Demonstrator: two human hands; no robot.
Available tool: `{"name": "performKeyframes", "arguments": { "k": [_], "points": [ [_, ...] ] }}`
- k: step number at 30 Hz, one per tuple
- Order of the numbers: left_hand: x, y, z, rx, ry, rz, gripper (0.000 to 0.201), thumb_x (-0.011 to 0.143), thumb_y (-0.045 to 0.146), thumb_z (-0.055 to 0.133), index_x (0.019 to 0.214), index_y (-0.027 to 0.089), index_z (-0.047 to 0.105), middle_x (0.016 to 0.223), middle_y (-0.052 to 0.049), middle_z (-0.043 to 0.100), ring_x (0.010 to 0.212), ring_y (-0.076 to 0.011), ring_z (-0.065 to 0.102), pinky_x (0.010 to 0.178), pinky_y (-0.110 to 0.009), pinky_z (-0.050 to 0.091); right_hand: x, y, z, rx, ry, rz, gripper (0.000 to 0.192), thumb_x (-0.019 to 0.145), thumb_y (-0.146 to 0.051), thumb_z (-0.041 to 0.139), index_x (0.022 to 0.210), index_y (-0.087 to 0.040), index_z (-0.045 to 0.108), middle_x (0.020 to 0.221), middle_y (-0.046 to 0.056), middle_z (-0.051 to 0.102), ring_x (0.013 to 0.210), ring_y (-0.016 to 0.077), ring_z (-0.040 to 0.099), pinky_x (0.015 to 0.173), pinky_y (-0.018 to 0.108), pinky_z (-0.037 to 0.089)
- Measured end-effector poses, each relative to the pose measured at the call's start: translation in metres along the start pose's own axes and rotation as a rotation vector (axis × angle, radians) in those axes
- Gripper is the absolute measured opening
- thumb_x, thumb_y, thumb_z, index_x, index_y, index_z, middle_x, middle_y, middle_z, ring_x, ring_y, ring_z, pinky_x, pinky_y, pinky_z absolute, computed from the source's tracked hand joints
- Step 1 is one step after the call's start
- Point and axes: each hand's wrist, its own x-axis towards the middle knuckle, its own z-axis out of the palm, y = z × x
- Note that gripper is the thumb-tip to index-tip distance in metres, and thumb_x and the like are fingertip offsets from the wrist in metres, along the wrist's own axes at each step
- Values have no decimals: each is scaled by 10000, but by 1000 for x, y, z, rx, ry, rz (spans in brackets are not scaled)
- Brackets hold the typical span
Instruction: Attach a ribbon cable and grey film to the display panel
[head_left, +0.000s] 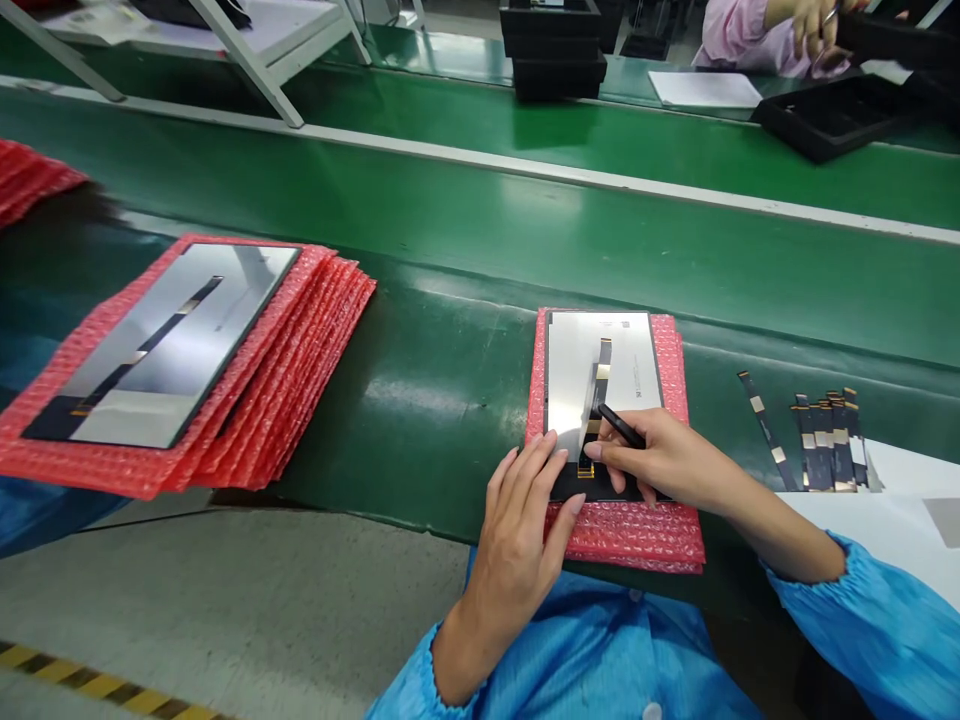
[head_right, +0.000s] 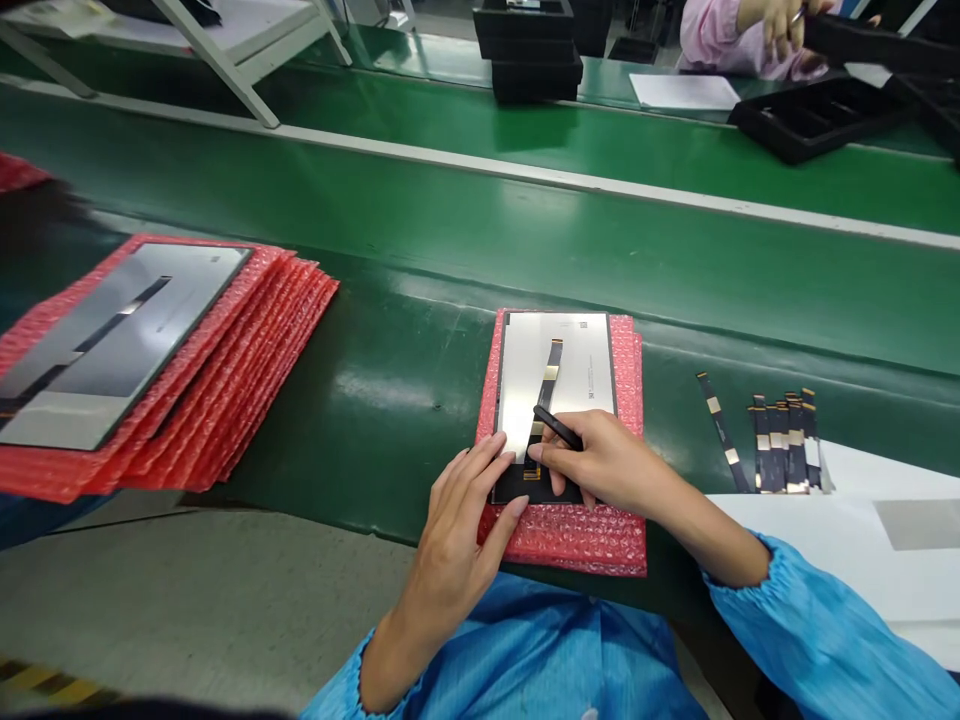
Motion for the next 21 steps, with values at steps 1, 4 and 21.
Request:
{"name": "performKeyframes", "arguments": {
  "k": [1, 4, 21],
  "points": [
    [0, 0, 0, 0, -1, 1, 451, 986, 398, 503, 1405, 239, 460, 1508, -10, 500, 1423, -156, 460, 1220, -413, 395, 0, 0, 0, 0, -2, 5, 195, 922, -363, 605, 768, -245, 581, 590, -46, 685, 310, 95, 532, 283, 177, 405],
    [1, 1, -2, -2, -9, -1, 447, 985, 399, 505, 1399, 235, 467, 1507, -16, 502, 1426, -162, 458, 1220, -414, 395, 0, 0, 0, -16, 0, 18, 195, 920, -368, 605, 783, -230, 593, 594, -38, 691, 315, 94, 533, 291, 177, 413],
    [1, 2, -4, -22, -7, -7, 475, 974, 370, 529, 1419, 225, 448, 1492, -34, 518, 1420, -175, 466, 1207, -432, 418, -1, 0, -1, -82, -11, 53, 177, 914, -390, 592, 806, -250, 609, 605, -47, 696, 329, 107, 555, 311, 186, 447]
  ]
}}
